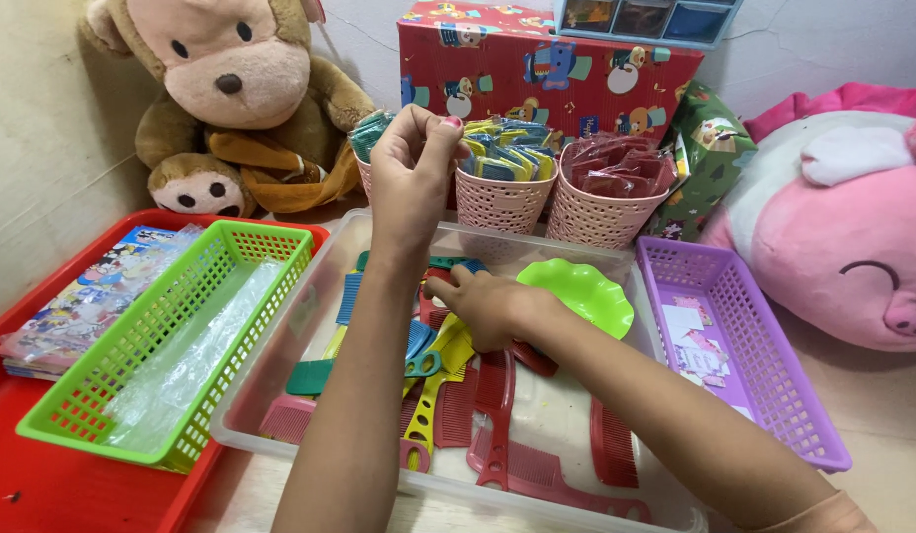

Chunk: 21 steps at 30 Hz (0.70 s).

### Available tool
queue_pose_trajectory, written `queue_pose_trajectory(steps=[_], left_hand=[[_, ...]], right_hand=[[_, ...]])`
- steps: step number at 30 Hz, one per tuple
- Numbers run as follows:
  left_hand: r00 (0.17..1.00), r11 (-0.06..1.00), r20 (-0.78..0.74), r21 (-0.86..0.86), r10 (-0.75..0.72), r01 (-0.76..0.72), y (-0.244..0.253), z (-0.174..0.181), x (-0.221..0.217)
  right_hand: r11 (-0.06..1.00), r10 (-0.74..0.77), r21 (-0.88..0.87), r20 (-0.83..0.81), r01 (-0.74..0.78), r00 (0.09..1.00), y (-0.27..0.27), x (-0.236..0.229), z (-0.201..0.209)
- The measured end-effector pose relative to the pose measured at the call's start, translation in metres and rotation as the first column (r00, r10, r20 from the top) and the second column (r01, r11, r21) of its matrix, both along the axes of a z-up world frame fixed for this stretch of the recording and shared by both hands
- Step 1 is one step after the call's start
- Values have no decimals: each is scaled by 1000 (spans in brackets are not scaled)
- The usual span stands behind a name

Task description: Sorting and organizing plastic toy combs and accessories into different colored baskets

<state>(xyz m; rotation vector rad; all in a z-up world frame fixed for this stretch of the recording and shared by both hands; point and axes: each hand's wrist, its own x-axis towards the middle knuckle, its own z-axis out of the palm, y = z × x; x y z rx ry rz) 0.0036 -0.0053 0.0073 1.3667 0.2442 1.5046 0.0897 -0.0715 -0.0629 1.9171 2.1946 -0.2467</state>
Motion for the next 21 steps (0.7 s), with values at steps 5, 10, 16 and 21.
queue_pose_trajectory(steps=[5, 10, 16, 21], left_hand=[[992, 999, 122, -12, -45, 46, -9, 15, -8], [975, 985, 209, 166, -72, 37, -60, 53, -34], [971, 932, 178, 352, -159, 88, -81, 68, -60], [974, 932, 169, 352, -150, 83, -82, 69, -60]], right_hand=[[993, 1, -120, 23, 2, 1000, 10, 10, 14], [968, 36, -250, -8, -37, 999, -8, 12, 50], [997, -31, -81, -258, 10, 966, -87, 12, 57], [966, -189, -36, -776, 257, 602, -168, 24, 14]])
